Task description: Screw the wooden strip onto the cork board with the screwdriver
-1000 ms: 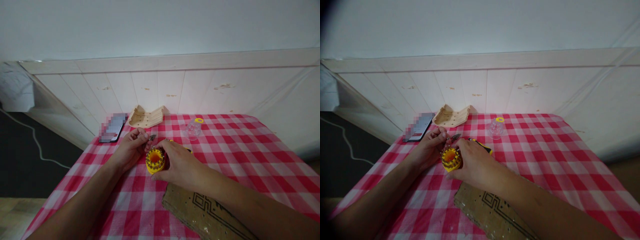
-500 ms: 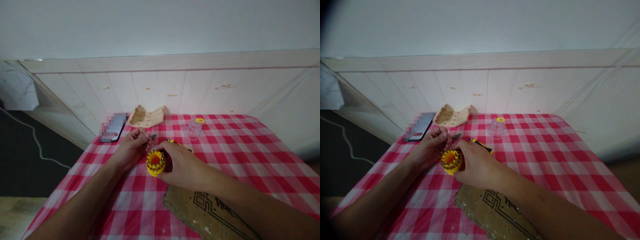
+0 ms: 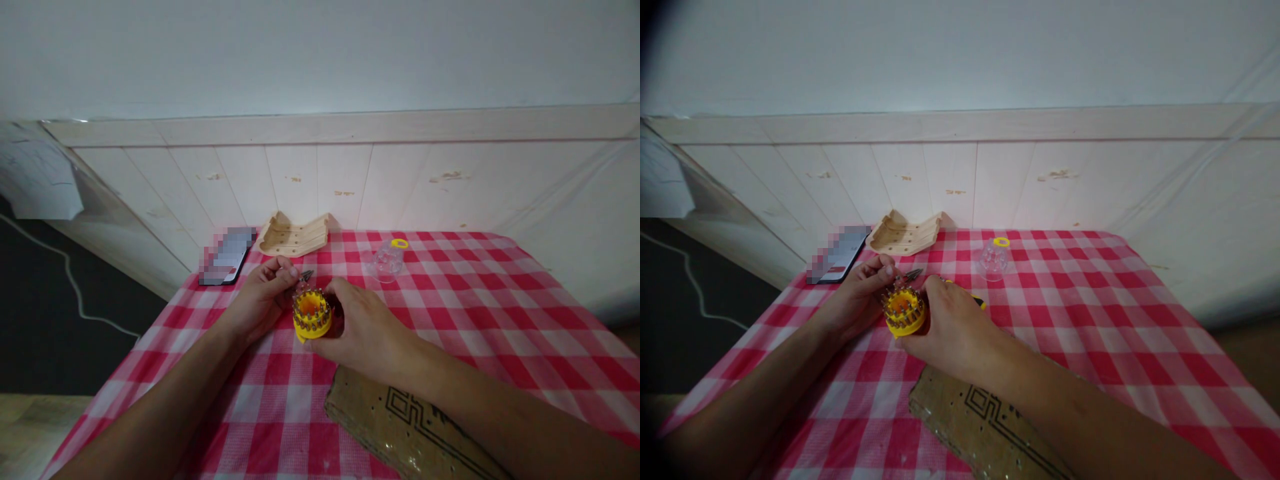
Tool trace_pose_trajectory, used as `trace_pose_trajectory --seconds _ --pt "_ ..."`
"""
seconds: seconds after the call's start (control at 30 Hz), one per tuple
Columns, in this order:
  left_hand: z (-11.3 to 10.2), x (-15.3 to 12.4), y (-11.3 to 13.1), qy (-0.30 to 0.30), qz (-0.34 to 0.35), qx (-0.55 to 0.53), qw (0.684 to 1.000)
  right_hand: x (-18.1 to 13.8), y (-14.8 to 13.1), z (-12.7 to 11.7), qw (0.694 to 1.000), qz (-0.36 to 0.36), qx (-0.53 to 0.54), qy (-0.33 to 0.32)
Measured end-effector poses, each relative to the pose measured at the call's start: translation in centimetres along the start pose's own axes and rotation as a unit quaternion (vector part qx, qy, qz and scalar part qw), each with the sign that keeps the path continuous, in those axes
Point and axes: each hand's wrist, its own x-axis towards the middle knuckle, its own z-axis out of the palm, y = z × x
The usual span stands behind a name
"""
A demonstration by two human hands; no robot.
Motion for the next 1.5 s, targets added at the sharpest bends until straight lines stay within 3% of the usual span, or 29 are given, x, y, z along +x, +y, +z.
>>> trace_pose_trajectory --seconds 0.3,0.67,1.0,1.17,1.33,1.5 --pt "0.1 0.1 -0.1 0.012 0.006 0.007 1.0 0.1 0.1 0.3 1.0 0.006 -0.016 0.003" --pt "0.5 -0.1 0.0 0.021 0.006 0.013 1.0 0.0 1.0 1.0 0.998 -0.043 -0.049 0.005" --pt "0.4 0.1 -0.1 0.014 0.008 -0.004 1.0 -0.4 0.6 0.6 0.998 -0.052 -0.011 0.016" --pt "0.5 0.1 0.1 0.007 0.013 -0.013 1.0 -0.6 0.5 0.6 0.997 -0.044 -0.013 0.057" --pt "0.6 0.1 0.0 0.007 0.009 -0.021 1.0 -1.1 0.5 0.4 0.989 -0.107 0.004 0.097" --pt "0.6 0.1 0.0 0.004 0.014 -0.03 0.999 -1.5 0.6 0.0 0.963 -0.225 0.053 0.138"
